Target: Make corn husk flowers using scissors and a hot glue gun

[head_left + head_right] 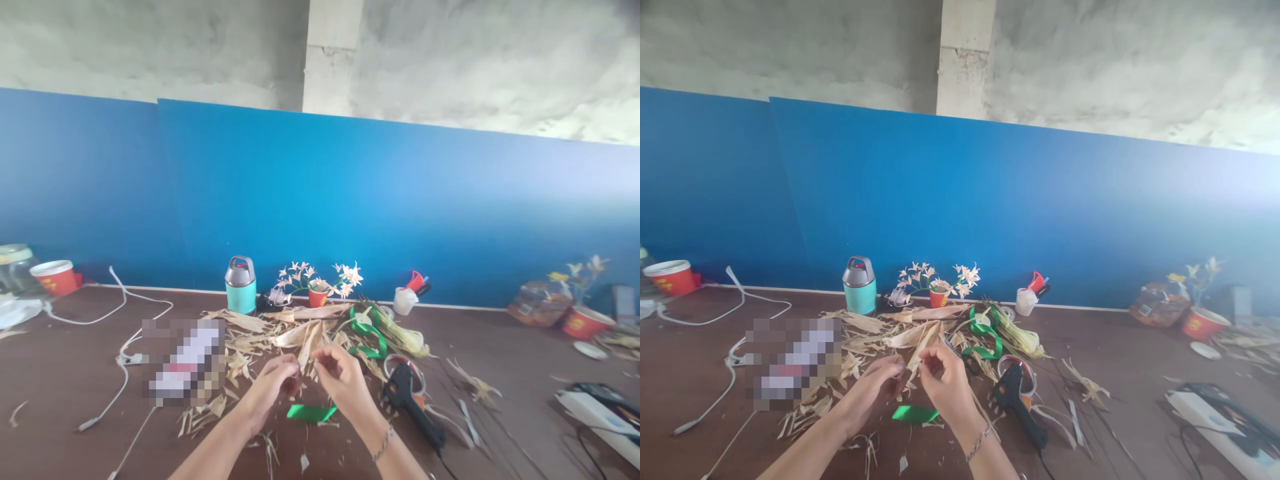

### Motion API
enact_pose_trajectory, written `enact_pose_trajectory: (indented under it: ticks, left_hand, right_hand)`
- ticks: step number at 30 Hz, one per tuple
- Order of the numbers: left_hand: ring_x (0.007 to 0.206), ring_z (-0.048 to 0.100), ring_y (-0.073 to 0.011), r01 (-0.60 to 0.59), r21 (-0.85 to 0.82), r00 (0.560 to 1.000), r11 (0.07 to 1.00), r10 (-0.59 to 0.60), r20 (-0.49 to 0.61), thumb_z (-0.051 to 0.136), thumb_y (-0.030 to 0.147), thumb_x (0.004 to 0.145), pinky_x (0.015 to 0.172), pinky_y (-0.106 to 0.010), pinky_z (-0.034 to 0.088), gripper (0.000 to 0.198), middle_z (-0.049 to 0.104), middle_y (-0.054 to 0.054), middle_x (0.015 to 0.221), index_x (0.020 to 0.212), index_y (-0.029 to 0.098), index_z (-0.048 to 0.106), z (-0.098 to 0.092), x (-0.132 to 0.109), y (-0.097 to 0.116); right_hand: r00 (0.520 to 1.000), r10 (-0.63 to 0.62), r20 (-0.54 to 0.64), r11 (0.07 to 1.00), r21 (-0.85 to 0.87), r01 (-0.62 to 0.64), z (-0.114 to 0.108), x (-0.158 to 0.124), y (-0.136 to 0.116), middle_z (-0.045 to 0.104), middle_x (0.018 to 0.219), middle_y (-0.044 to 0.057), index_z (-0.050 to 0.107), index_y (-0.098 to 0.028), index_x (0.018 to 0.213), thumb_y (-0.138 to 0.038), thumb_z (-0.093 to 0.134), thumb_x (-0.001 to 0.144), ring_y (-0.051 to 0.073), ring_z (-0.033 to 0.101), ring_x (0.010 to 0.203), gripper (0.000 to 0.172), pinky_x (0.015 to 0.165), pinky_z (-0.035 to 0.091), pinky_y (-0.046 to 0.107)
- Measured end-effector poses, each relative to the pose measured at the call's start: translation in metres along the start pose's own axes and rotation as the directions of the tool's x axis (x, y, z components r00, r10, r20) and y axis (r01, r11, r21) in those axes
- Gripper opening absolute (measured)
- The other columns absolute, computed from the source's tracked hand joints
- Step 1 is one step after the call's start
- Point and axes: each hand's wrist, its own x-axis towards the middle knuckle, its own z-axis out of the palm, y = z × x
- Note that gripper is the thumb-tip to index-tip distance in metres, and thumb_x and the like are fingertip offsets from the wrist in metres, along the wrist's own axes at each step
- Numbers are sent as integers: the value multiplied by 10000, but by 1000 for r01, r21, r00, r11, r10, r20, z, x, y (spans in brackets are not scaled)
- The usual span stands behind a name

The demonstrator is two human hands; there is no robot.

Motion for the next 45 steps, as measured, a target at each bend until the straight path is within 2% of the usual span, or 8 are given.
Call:
enact_pose_trajectory:
  ticks: [21, 25, 27, 29, 31, 35, 39, 45]
  left_hand:
    - [488, 370, -91, -40, 35, 999, 999, 40, -16, 470, 235, 686, 510, -211, 298, 164, 455, 52, 477, 534, 178, 449, -1, 0, 1]
    - [509, 410, -106, -61, 143, 997, 988, 68, -42, 459, 234, 711, 544, -223, 339, 204, 463, 45, 483, 514, 182, 450, -6, 3, -1]
    - [586, 486, -136, -107, 262, 980, 959, 147, -136, 459, 274, 754, 596, -242, 381, 227, 527, 23, 556, 552, 181, 503, -9, 4, -2]
    - [732, 554, -180, -196, 405, 913, 893, 317, -257, 463, 327, 794, 684, -278, 417, 216, 613, -11, 725, 691, 184, 588, -12, 3, -1]
    - [881, 564, -216, -299, 568, 803, 767, 523, -284, 471, 343, 817, 773, -324, 424, 215, 638, -46, 910, 877, 197, 617, -13, 1, -1]
    - [940, 549, -233, -447, 820, 647, 358, 762, 20, 526, 286, 816, 827, -377, 412, 222, 635, -73, 966, 1011, 220, 610, -10, -4, -2]
    - [860, 562, -220, -426, 897, 634, 113, 745, 207, 545, 251, 817, 765, -358, 416, 156, 649, -59, 858, 945, 211, 626, -3, -6, -6]
    - [768, 565, -185, -411, 907, 625, 90, 753, 208, 501, 201, 842, 718, -323, 401, 136, 636, -28, 740, 752, 197, 604, 0, -5, -6]
  right_hand:
    - [993, -34, -113, 991, -136, 18, -3, 2, -1, 613, 701, 31, 601, -184, 750, -254, 507, 823, 161, 543, 613, 139, 568, 418, 242]
    - [985, -33, -172, 993, -119, 13, -3, 3, 6, 604, 670, 26, 599, -178, 755, -278, 505, 830, 157, 540, 589, 157, 545, 416, 239]
    - [982, -42, -184, 993, -114, 21, -4, 4, 8, 599, 664, 24, 588, -177, 750, -281, 500, 835, 156, 540, 588, 160, 539, 416, 238]
    - [981, -64, -181, 992, -123, 42, -3, 4, 8, 602, 684, 27, 582, -180, 749, -275, 497, 841, 157, 546, 602, 157, 552, 421, 238]
    - [981, -97, -168, 988, -135, 74, -2, 3, 6, 606, 710, 30, 581, -185, 752, -253, 492, 846, 159, 556, 628, 146, 576, 428, 239]
    - [978, -176, -110, 973, -167, 157, 1, 0, -1, 596, 726, 28, 580, -193, 757, -188, 489, 843, 157, 551, 659, 126, 598, 431, 238]
    - [976, -216, -34, 960, -188, 206, 4, -4, -8, 584, 759, 35, 572, -195, 776, -153, 464, 858, 162, 548, 715, 143, 644, 436, 252]
    - [969, -249, 4, 953, -175, 246, 6, -6, -8, 581, 766, 37, 562, -195, 794, -135, 453, 863, 163, 547, 730, 143, 658, 437, 264]
